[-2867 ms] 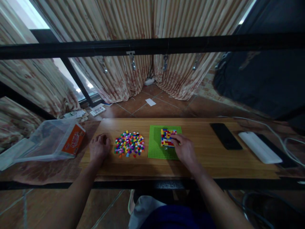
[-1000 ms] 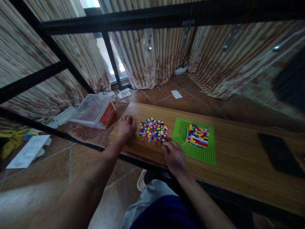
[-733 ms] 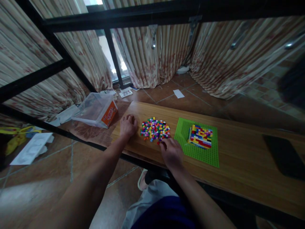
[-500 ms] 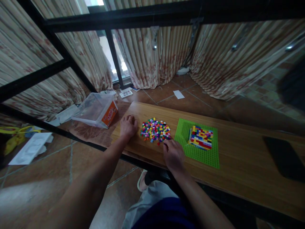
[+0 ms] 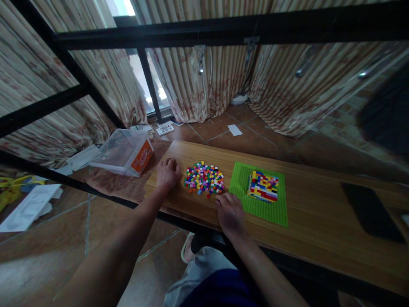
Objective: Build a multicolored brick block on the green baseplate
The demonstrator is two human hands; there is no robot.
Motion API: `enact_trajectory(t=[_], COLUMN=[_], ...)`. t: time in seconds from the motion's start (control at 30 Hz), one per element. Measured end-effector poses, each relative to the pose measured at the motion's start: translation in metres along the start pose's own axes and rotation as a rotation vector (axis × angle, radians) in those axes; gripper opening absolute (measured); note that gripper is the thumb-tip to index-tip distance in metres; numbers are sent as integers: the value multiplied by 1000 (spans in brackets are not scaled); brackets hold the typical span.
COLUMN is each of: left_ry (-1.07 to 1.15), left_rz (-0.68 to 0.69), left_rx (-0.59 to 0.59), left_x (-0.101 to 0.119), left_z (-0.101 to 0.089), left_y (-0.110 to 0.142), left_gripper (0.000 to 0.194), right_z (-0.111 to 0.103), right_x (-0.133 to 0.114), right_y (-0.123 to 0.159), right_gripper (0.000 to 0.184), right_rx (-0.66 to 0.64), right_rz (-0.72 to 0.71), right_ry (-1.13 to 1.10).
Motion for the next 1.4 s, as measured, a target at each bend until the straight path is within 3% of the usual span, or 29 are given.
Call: enact_trajectory(t=[0.13,0.27,0.47,0.63,0.83,1.17,1.4], left_ry=[8,-9,-2,-16,-43,-30,-34], left_rz=[8,9,33,41,51,58,57], left_rx=[21,26,48,47,20,36,29], left_x=[-3,-5,-4,-4,-4,-5,-4], left_z=[1,2,0,-2,-1,1,0], left_y=[-1,-2,-4,-5,-8,-8,-8], left_gripper=[35,38,37,39,42,41,43], right_z=[-18,-50,-111,-144,-148,-134,-125], right_x=[0,17,75,120,137,121,123], right_y=[3,12,24,26,16,-25,-28], right_gripper=[24,22,27,33,38,32,27], right_rx=[37,102,341,469,469,278,217], right_rz=[45,179,347,400,419,238,269], right_ry=[-213,-389,-445,-288,-167,-8,121])
Point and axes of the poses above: each hand's wrist, its own y-axis away from the middle knuckle, its own z-axis out of the palm, x = y × z, the point moved 8 cm from there along -y, towards the middle knuckle, and after that the axes turned 7 degrees about -y, right-handed, at the moved point
